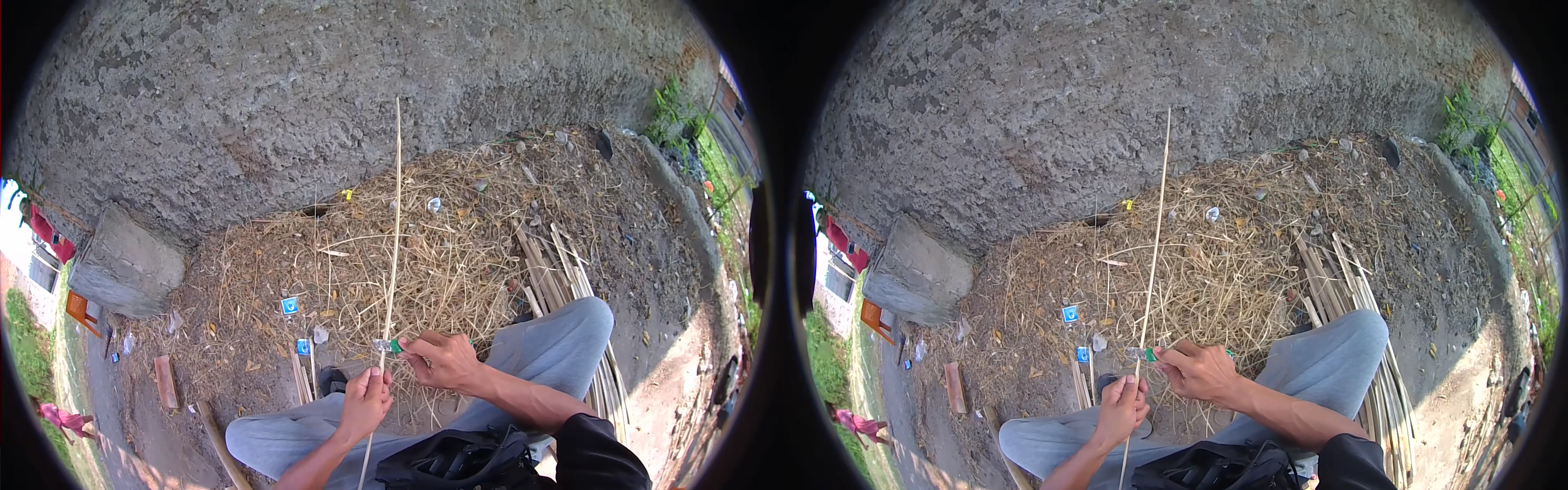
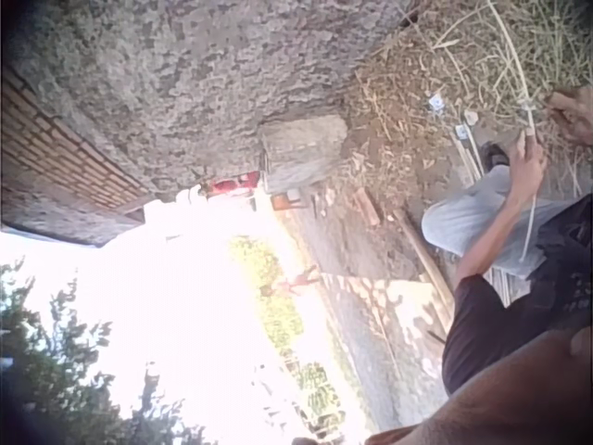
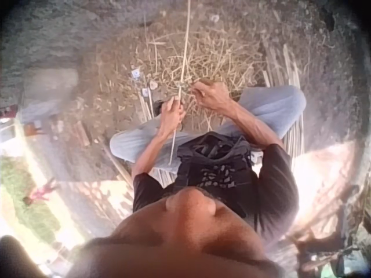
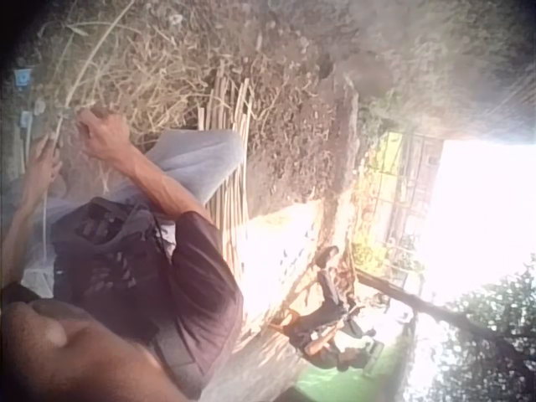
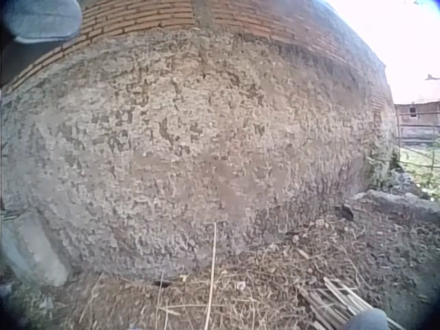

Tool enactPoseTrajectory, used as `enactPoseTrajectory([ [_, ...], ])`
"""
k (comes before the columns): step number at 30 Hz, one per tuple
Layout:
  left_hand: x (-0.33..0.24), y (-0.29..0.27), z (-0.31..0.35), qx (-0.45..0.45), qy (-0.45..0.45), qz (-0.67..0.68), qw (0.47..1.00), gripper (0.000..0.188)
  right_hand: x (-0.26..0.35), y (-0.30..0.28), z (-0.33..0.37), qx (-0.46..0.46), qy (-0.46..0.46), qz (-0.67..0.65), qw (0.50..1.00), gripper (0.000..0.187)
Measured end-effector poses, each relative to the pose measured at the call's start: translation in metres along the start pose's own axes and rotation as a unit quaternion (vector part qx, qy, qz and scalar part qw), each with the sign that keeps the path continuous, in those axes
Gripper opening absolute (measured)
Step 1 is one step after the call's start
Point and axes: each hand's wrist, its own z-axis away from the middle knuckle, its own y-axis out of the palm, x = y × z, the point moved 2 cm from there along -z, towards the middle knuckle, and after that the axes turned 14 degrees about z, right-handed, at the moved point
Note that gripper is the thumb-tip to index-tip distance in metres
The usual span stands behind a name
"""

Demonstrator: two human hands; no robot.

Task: The person holds a bamboo strip and scrapes its length with a small knife. The person repeatedly runs the blade along the surface and edges, then turns the strip over to repeat the action on the other side.

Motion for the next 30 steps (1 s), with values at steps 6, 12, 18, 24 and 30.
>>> enactPoseTrajectory([
  [6,-0.010,0.007,0.005,-0.001,-0.037,0.026,0.999,0.030,-0.002,-0.005,-0.004,-0.008,-0.008,-0.001,1.000,0.021],
  [12,0.011,0.012,0.022,0.049,-0.109,0.005,0.993,0.030,-0.060,-0.017,-0.022,0.008,0.188,-0.005,0.982,0.010],
  [18,0.010,0.005,0.023,0.059,-0.101,-0.010,0.993,0.031,-0.048,-0.030,-0.028,-0.026,0.158,0.007,0.987,0.009],
  [24,-0.005,-0.002,0.027,0.038,-0.095,-0.044,0.994,0.031,-0.053,-0.010,-0.027,-0.067,0.117,-0.003,0.991,0.014],
  [30,-0.020,0.000,0.033,0.007,-0.111,-0.054,0.992,0.032,-0.052,-0.005,-0.030,-0.050,0.117,-0.007,0.992,0.011],
])
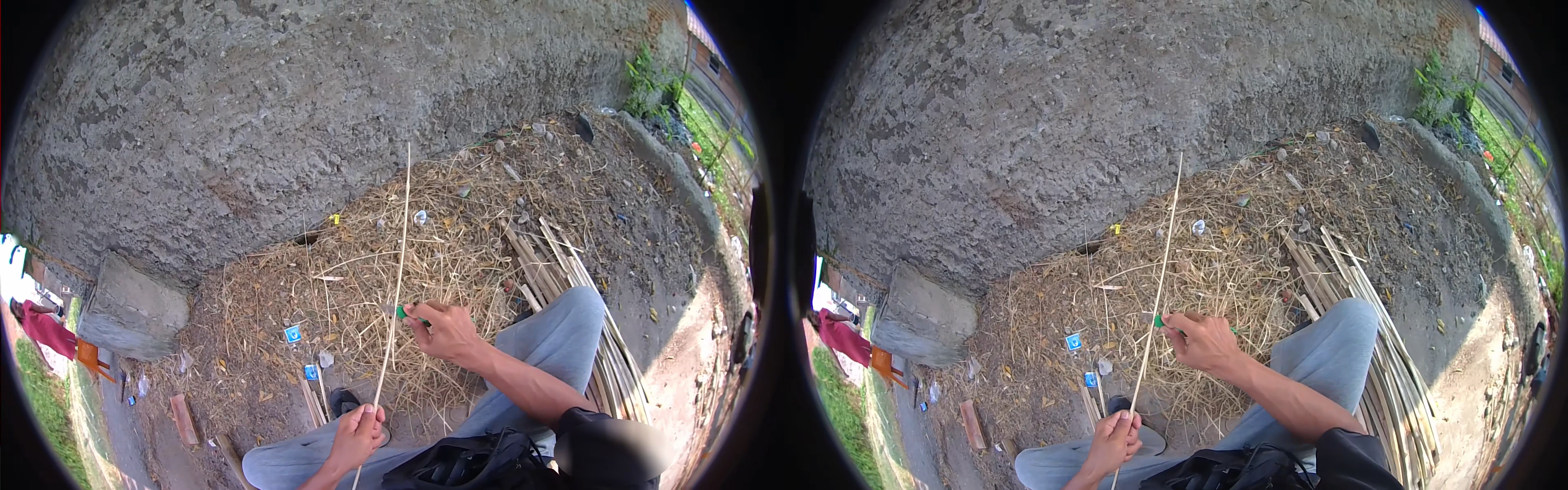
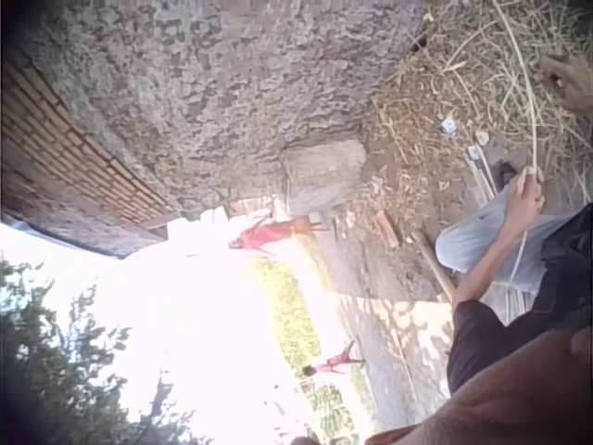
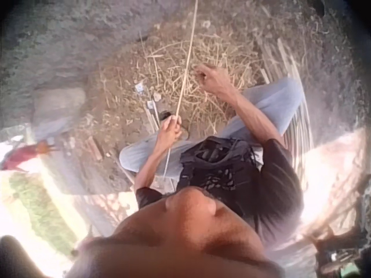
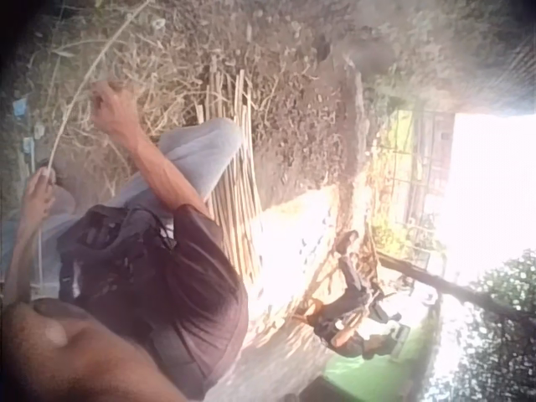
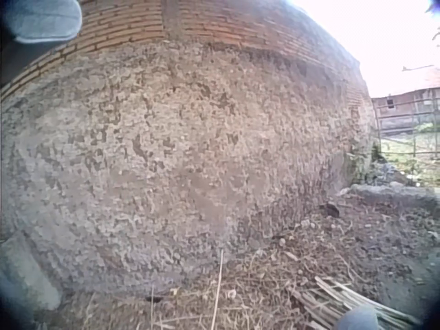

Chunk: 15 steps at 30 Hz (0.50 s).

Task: The person holds a bamboo strip and scrapes its length with a small knife. The person repeatedly runs the blade along the surface and edges, then turns the strip over to repeat the action on the other side.

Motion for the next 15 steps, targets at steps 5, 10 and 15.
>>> enactPoseTrajectory([
  [5,0.000,-0.002,0.000,-0.004,-0.007,-0.012,1.000,0.031,-0.002,0.006,0.000,0.002,0.008,-0.017,1.000,0.011],
  [10,0.007,0.004,0.010,-0.007,-0.001,-0.046,0.999,0.031,-0.030,0.002,-0.010,0.011,0.070,0.018,0.997,0.012],
  [15,0.022,-0.014,0.014,0.005,0.024,-0.039,0.999,0.029,-0.024,0.007,-0.007,-0.025,0.033,-0.008,0.999,0.012],
])
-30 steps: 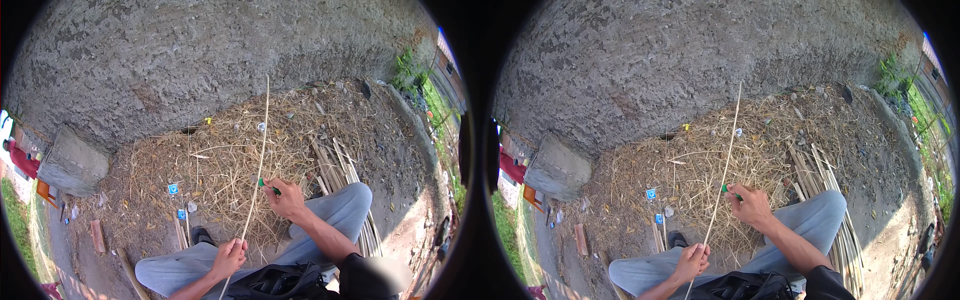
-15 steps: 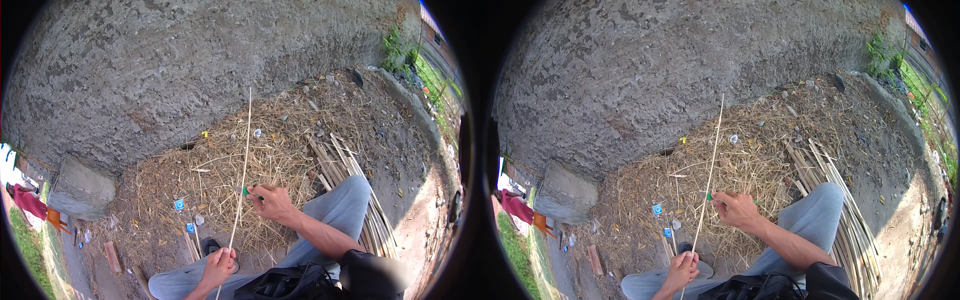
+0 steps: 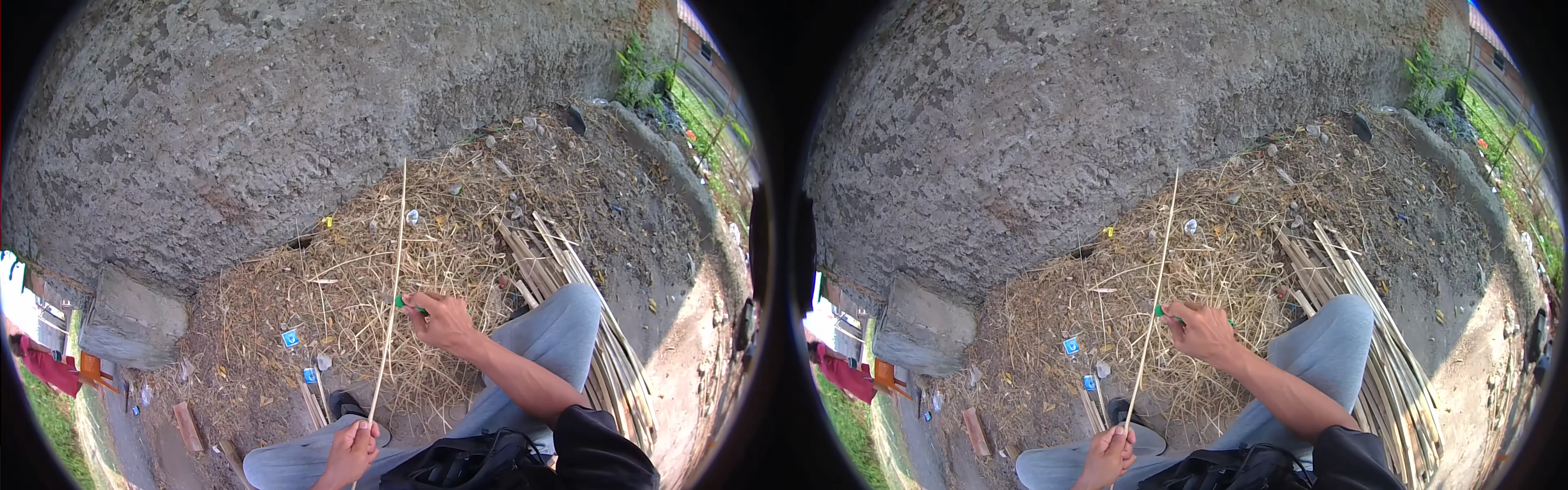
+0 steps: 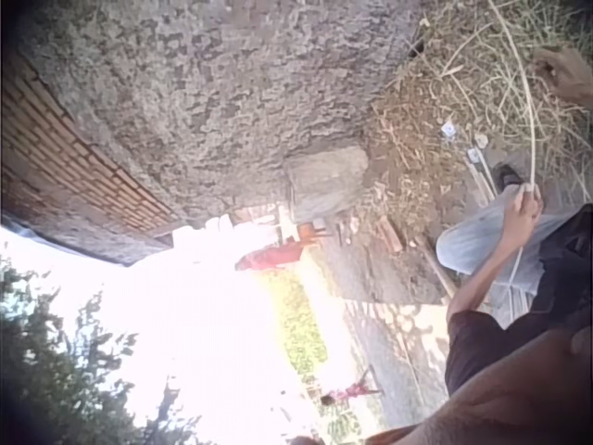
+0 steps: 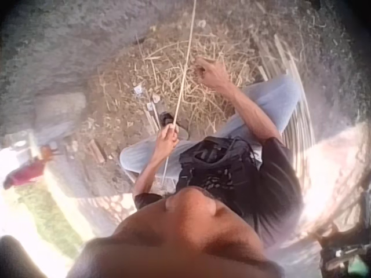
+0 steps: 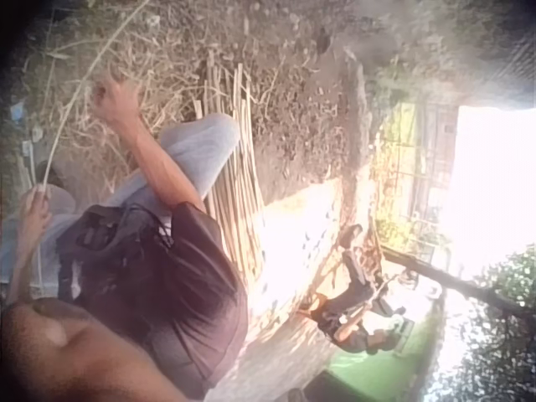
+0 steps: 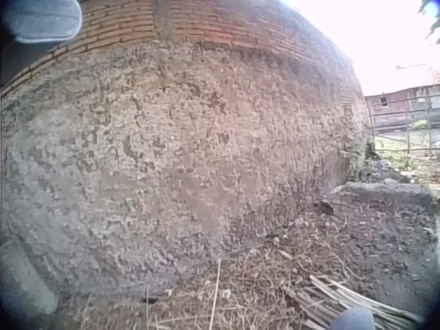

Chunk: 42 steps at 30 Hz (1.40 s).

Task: The person holds a bamboo strip and scrapes its length with a small knife. The person repeatedly runs the blade along the surface and edges, then turns the strip over to repeat the action on the other side.

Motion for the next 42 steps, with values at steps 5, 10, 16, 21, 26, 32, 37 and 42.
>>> enactPoseTrajectory([
  [5,0.001,-0.005,0.028,-0.031,0.046,-0.182,0.982,0.040,-0.026,0.003,-0.006,0.050,0.056,0.035,0.997,0.015],
  [10,0.023,-0.022,0.048,-0.050,-0.002,-0.168,0.984,0.039,-0.024,0.007,-0.004,0.057,0.089,0.046,0.993,0.013],
  [16,0.048,-0.049,0.095,-0.091,-0.088,-0.023,0.992,0.032,-0.053,0.002,-0.016,0.143,0.194,0.099,0.965,0.014],
  [21,0.048,-0.065,0.114,-0.030,-0.002,-0.245,0.969,0.034,-0.076,0.015,-0.008,0.105,0.156,0.116,0.975,0.012],
  [26,0.047,-0.071,0.116,-0.077,-0.105,-0.086,0.988,0.034,-0.068,0.021,-0.003,0.060,0.123,0.146,0.980,0.011],
  [32,0.043,-0.061,0.125,-0.108,-0.108,-0.246,0.957,0.036,-0.106,0.018,-0.007,0.063,0.350,0.084,0.931,0.016],
  [37,0.042,-0.099,0.181,-0.051,0.042,-0.372,0.926,0.020,-0.144,0.009,-0.005,0.025,0.414,0.094,0.905,0.025],
  [42,0.049,-0.125,0.155,-0.102,0.060,-0.184,0.976,0.023,-0.135,0.041,0.018,0.125,0.396,-0.072,0.907,0.031],
])
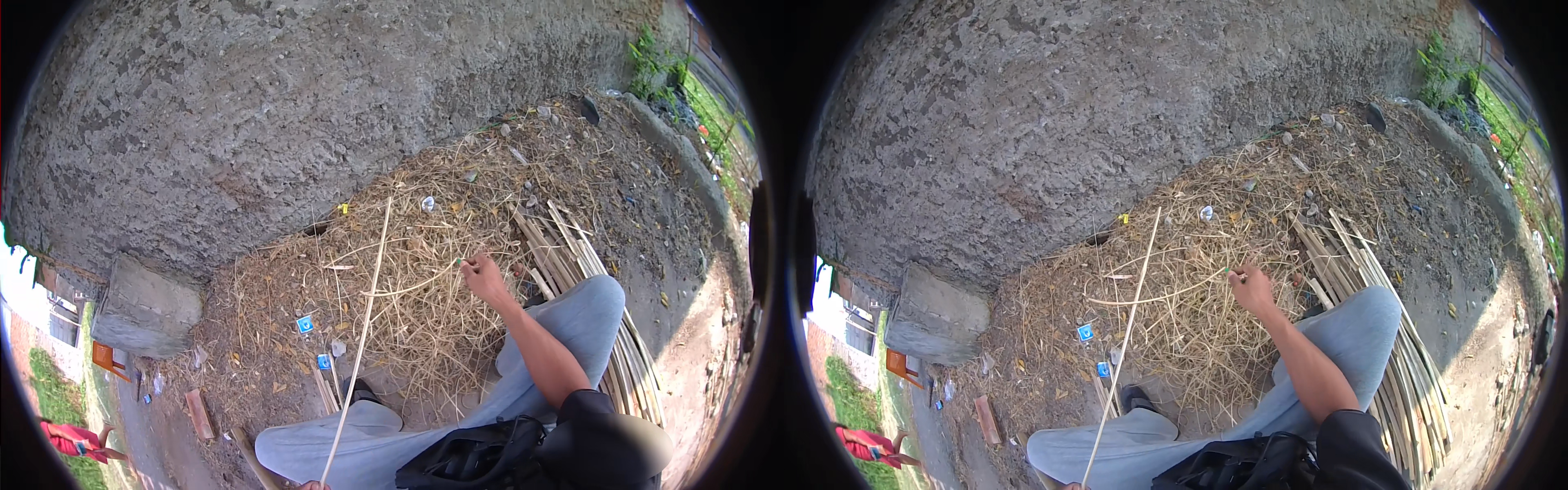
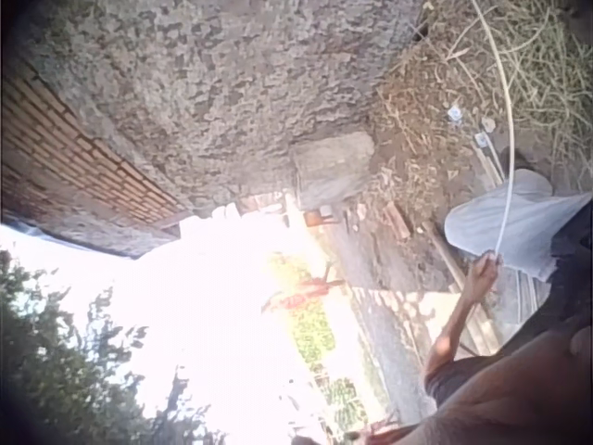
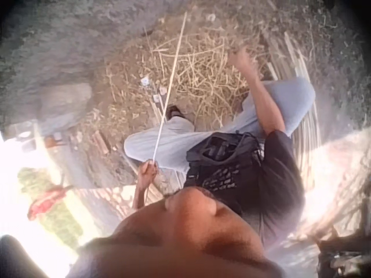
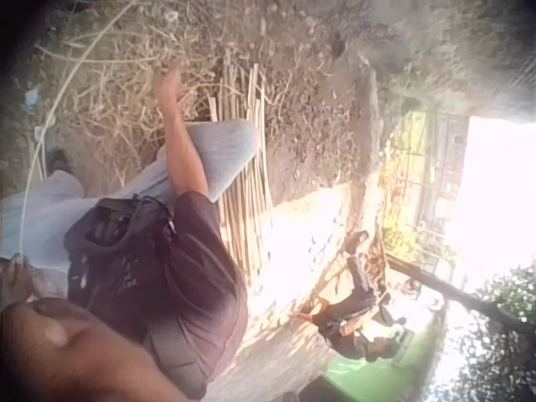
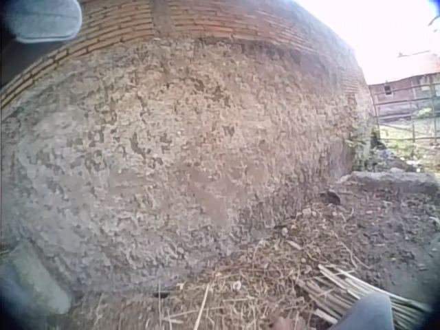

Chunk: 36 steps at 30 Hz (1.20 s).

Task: The person holds a bamboo strip and scrapes its length with a small knife. The person repeatedly runs the blade along the surface and edges, then turns the strip over to repeat the action on the other side.

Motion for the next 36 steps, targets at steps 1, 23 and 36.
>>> enactPoseTrajectory([
  [1,-0.017,0.007,-0.006,-0.009,-0.036,0.040,0.999,0.024,0.008,0.002,0.004,0.016,0.002,-0.038,0.999,0.032],
  [23,-0.009,-0.009,-0.032,-0.187,0.140,-0.170,0.957,0.032,0.027,0.019,0.041,0.409,0.079,-0.085,0.905,0.034],
  [36,0.018,-0.020,-0.048,-0.203,0.103,-0.103,0.968,0.029,0.021,0.019,0.036,0.391,0.087,-0.130,0.907,0.021],
])
